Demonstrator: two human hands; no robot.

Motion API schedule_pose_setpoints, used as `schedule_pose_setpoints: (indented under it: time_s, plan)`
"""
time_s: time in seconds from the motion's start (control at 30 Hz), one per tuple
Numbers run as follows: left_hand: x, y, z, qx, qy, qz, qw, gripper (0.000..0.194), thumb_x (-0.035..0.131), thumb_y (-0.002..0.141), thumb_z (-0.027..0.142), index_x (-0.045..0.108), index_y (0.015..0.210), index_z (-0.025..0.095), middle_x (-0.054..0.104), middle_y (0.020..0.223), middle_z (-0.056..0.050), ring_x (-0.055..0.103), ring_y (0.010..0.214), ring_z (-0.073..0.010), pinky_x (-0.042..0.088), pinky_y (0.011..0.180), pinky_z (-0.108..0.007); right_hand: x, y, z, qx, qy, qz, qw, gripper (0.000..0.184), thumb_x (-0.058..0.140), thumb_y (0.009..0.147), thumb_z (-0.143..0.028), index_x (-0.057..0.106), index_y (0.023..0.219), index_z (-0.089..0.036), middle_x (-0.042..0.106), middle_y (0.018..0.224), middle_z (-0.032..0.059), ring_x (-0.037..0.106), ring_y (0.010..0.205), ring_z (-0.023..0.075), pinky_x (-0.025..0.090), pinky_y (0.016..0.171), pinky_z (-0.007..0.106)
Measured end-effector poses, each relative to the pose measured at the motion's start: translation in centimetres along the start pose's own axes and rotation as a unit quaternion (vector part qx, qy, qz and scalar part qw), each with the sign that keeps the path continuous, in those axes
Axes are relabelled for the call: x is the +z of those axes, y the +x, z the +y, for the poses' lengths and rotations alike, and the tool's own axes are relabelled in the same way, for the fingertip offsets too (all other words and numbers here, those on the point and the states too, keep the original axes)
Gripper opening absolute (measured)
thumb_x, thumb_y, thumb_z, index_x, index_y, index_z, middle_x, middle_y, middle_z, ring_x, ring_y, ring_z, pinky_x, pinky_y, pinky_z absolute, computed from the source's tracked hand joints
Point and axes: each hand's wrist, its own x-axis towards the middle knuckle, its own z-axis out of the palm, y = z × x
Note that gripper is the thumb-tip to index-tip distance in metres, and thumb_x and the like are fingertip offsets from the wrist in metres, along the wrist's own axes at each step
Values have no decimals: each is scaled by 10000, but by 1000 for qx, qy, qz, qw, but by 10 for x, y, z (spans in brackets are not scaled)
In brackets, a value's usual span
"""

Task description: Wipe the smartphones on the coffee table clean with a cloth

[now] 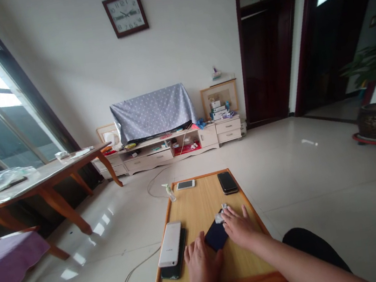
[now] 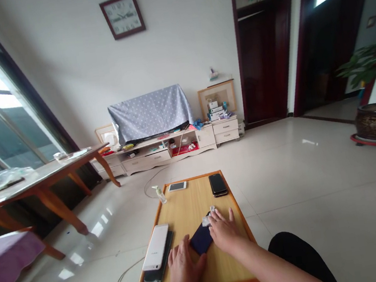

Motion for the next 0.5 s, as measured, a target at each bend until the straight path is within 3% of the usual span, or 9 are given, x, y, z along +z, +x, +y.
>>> schedule_pose_setpoints:
  time_s: [0.13, 0.27, 0.37, 0.5]
  plan:
    - [-5, 0, 2, -2, 13, -8, 1000, 667, 586, 818, 473, 479, 1430, 232, 592, 1416, -76, 476, 1318, -260, 229, 1173, -385, 9, -17, -1, -56, 8, 18, 998, 515, 362, 1007, -344, 481, 1489, -208, 411, 1571, 136, 321, 1486, 294, -97, 1196, 627]
    - [-9, 3, 6, 1, 5, -9, 1000, 556, 572, 820, 467, 573, 1340, 266, 639, 1339, -60, 521, 1258, -260, 261, 1152, -389, 11, -31, -2, -144, 26, 19, 989, 592, 442, 907, -181, 475, 1495, -244, 453, 1547, 109, 381, 1456, 296, -36, 1209, 639]
    - [-9, 10, 8, -11, 5, -35, 999, 549, 606, 780, 491, 622, 1286, 279, 646, 1328, -65, 526, 1260, -283, 265, 1152, -414, 0, -23, 3, -158, 41, 18, 986, 563, 435, 892, -153, 557, 1424, -290, 546, 1479, 85, 468, 1400, 280, 44, 1214, 642]
    - [2, 21, 6, -33, 28, -56, 998, 598, 682, 708, 536, 646, 1258, 304, 659, 1318, -56, 528, 1279, -308, 270, 1166, -439, 0, -4, 13, -173, 66, 24, 982, 455, 441, 917, -191, 662, 1303, -290, 617, 1408, 73, 542, 1338, 260, 209, 1219, 556]
